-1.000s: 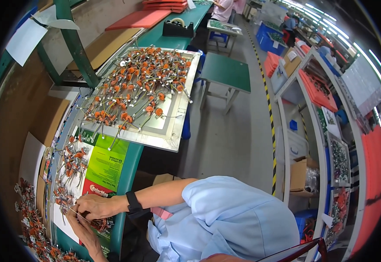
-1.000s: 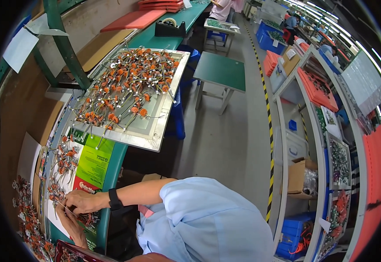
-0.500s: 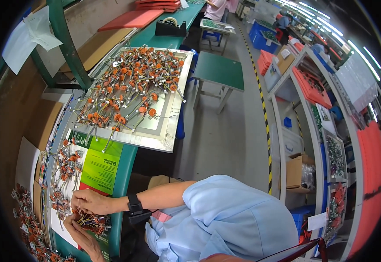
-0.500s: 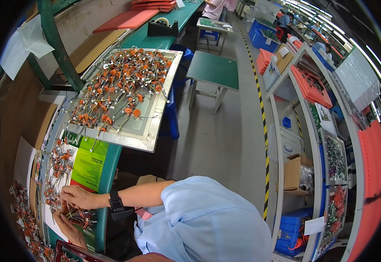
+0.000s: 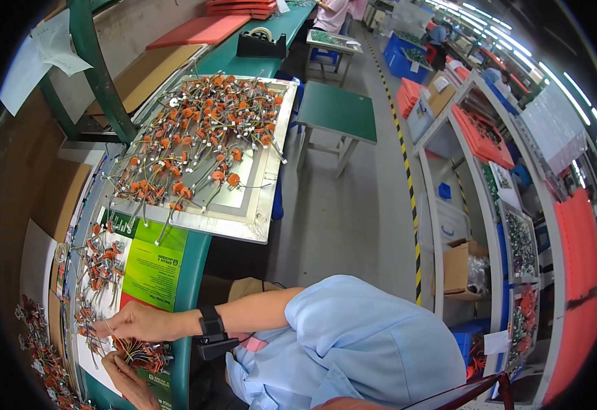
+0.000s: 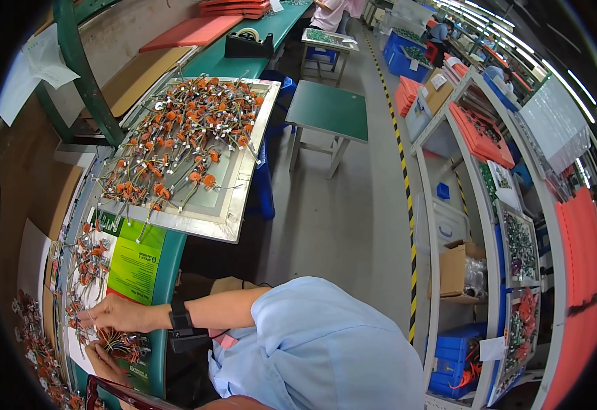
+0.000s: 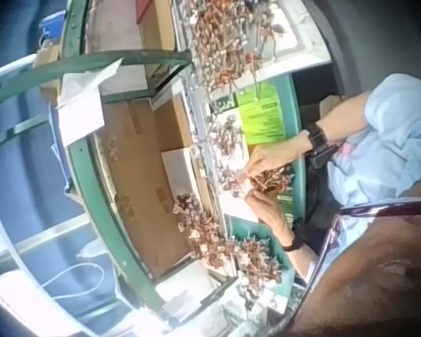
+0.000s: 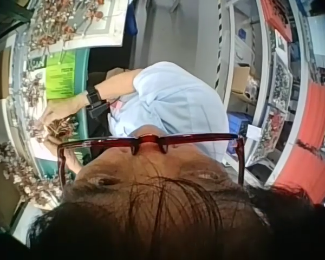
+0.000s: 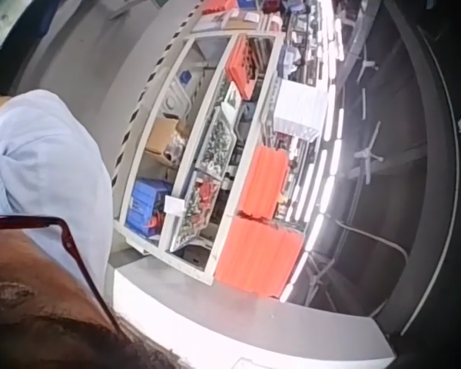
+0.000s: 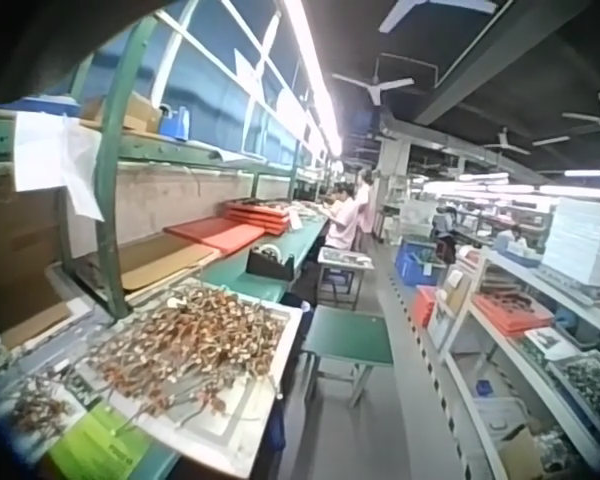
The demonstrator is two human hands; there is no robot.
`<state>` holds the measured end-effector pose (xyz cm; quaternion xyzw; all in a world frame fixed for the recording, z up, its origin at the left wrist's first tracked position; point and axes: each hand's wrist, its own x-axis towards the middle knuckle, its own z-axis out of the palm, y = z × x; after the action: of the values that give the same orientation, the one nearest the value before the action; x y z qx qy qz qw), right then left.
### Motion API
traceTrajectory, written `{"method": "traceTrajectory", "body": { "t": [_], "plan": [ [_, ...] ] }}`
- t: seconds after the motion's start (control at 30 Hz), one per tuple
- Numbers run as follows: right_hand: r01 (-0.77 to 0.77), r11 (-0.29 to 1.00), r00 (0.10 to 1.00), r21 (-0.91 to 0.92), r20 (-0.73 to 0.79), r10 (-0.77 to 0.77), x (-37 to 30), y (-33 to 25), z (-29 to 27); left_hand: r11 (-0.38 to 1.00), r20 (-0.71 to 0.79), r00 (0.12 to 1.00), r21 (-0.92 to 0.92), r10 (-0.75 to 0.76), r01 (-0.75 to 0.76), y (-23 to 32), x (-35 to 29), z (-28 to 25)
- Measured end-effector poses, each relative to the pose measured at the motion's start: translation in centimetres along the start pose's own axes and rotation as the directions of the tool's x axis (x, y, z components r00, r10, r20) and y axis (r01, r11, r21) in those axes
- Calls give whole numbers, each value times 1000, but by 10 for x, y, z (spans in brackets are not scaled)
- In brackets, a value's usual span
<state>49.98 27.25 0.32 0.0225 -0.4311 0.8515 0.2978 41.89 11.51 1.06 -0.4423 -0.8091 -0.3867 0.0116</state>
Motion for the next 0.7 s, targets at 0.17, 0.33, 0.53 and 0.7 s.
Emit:
{"method": "traceTrajectory", "body": {
  "t": [0.17, 0.33, 0.53, 0.7],
  "plan": [
    [551, 401, 817, -732, 375, -438, 1, 13, -13, 990, 54, 994, 94, 99, -104, 16, 0, -15],
    [442, 294, 889, -848, 370, -269, -6, 4, -14, 979, 167, 972, 94, 165, -182, 10, 14, -17],
    [500, 191, 859, -845, 457, -231, -8, 10, -5, 951, 154, 981, -303, 118, -66, -11, 5, -22],
    [569, 283, 822, -772, 517, -241, -5, 22, -8, 530, -269, 880, -848, -391, -24, 26, -2, -21]
  ]
}}
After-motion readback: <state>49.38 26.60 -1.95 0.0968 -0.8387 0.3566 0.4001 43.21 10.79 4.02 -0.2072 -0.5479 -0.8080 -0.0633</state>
